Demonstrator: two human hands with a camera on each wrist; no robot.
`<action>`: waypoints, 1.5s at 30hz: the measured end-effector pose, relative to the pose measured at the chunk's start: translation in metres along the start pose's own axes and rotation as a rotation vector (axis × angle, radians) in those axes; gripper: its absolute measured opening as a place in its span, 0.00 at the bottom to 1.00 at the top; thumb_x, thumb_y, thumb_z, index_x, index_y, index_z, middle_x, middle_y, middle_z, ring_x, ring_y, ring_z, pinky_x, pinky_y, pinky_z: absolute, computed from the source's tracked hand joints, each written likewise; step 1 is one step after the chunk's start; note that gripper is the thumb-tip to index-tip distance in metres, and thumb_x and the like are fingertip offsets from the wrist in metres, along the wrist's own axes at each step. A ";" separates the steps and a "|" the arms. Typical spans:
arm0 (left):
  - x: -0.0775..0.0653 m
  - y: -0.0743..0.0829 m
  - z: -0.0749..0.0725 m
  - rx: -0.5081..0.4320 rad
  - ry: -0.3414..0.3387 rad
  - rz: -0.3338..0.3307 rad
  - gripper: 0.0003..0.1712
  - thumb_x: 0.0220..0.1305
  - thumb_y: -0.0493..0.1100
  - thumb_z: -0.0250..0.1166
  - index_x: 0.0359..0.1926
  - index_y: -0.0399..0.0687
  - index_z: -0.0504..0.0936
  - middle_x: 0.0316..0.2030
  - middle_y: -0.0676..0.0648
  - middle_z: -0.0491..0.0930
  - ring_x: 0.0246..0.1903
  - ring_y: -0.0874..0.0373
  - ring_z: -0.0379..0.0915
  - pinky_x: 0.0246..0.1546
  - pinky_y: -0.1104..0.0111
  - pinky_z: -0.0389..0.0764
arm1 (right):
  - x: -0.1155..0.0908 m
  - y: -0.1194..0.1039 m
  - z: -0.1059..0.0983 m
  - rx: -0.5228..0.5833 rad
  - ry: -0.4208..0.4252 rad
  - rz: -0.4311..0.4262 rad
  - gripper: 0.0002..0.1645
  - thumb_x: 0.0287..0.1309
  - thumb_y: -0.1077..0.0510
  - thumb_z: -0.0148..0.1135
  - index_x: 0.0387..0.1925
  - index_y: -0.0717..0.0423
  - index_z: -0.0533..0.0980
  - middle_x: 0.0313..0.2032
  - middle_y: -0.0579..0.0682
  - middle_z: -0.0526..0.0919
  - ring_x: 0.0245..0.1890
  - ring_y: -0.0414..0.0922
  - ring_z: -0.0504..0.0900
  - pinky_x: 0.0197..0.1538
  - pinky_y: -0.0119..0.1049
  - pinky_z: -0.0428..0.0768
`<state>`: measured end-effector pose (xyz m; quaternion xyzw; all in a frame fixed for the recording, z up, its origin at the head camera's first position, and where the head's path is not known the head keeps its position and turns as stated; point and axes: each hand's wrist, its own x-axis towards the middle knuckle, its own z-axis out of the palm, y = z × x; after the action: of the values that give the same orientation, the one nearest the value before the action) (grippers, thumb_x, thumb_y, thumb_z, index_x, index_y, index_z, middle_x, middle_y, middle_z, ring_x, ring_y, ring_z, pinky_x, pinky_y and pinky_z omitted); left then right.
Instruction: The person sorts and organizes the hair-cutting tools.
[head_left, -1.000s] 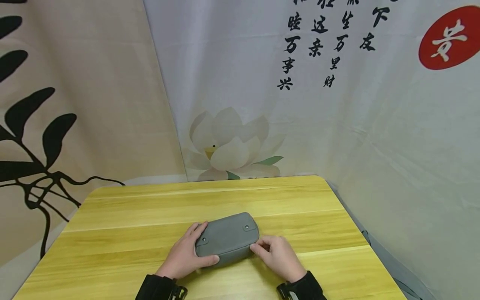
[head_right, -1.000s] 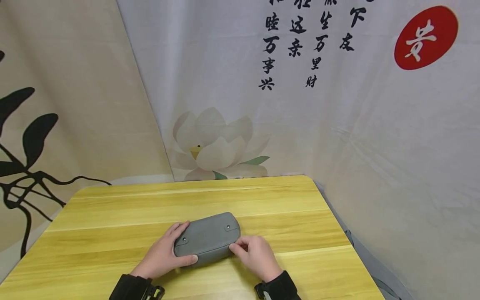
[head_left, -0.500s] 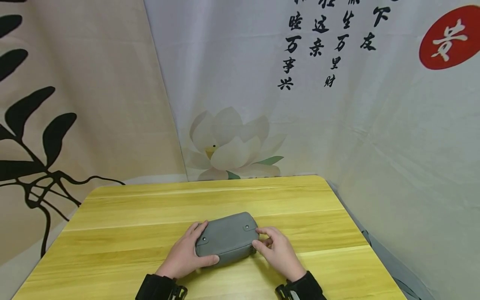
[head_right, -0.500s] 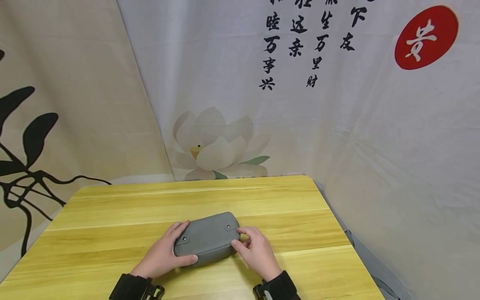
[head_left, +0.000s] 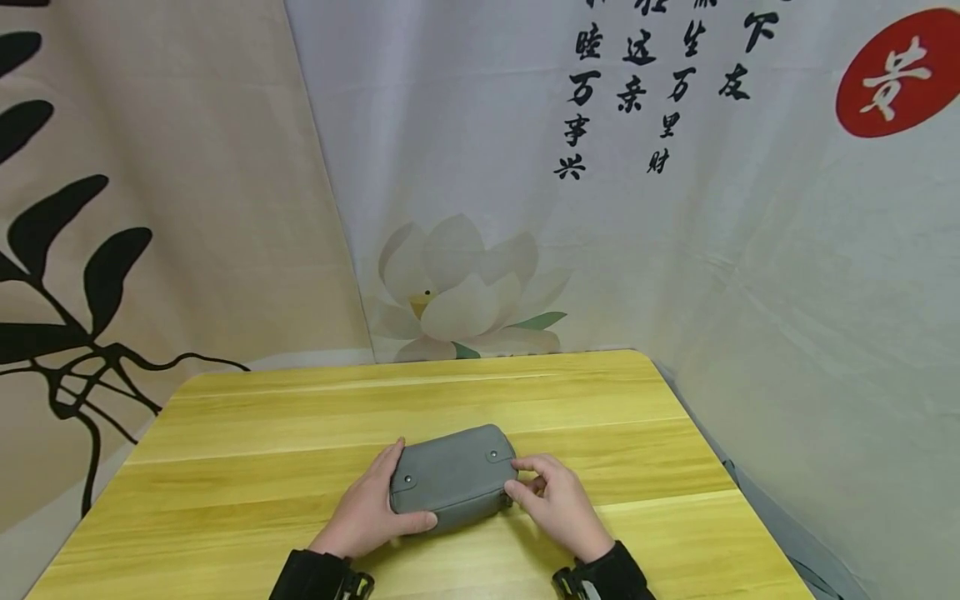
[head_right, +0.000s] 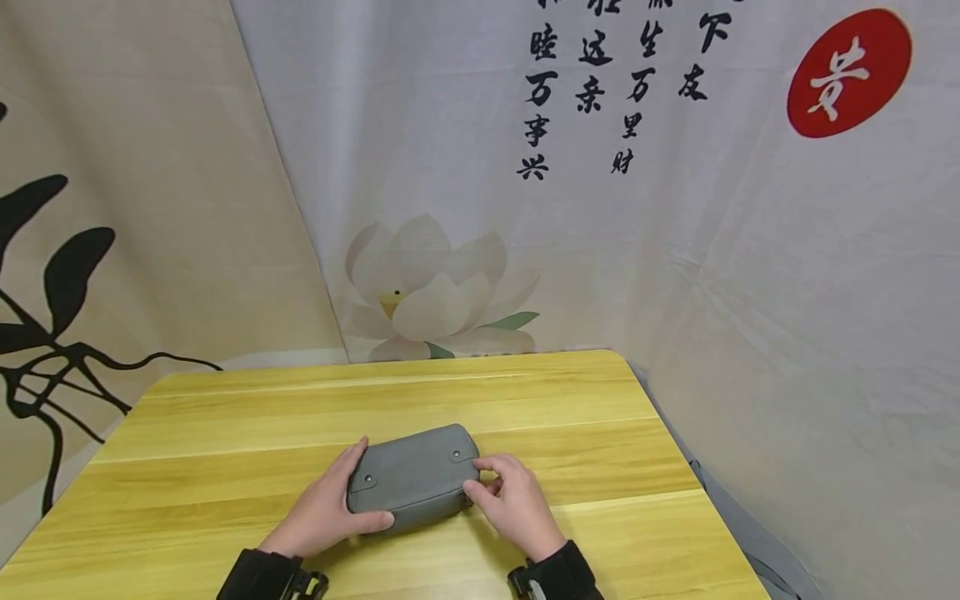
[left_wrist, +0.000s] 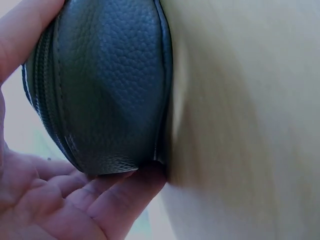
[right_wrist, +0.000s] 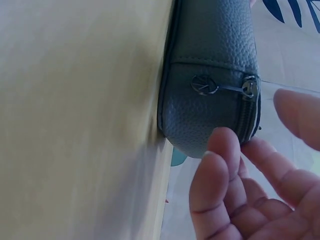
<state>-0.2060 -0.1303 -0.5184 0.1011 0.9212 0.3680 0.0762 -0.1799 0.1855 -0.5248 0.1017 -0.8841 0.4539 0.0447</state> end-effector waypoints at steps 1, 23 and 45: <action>0.000 0.001 0.000 -0.018 0.005 -0.014 0.81 0.43 0.71 0.85 0.86 0.46 0.49 0.81 0.35 0.60 0.72 0.38 0.70 0.65 0.42 0.77 | 0.000 0.000 0.000 0.002 0.001 0.002 0.25 0.69 0.44 0.72 0.60 0.53 0.83 0.56 0.55 0.85 0.35 0.32 0.81 0.32 0.29 0.80; -0.003 0.007 -0.003 -0.030 0.254 -0.055 0.29 0.73 0.52 0.71 0.62 0.31 0.83 0.51 0.35 0.89 0.54 0.39 0.86 0.54 0.46 0.86 | 0.001 0.001 -0.006 0.080 -0.038 0.041 0.21 0.74 0.44 0.67 0.57 0.54 0.85 0.43 0.49 0.91 0.35 0.39 0.86 0.32 0.31 0.80; -0.004 0.008 -0.002 -0.216 0.181 -0.113 0.34 0.73 0.50 0.71 0.68 0.31 0.78 0.54 0.34 0.86 0.20 0.57 0.82 0.21 0.65 0.84 | 0.001 0.002 -0.007 0.043 0.049 -0.001 0.09 0.71 0.49 0.71 0.32 0.43 0.87 0.33 0.40 0.89 0.30 0.32 0.80 0.38 0.29 0.79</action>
<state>-0.2020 -0.1269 -0.5112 0.0069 0.8835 0.4679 0.0237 -0.1810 0.1924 -0.5224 0.0919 -0.8727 0.4752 0.0642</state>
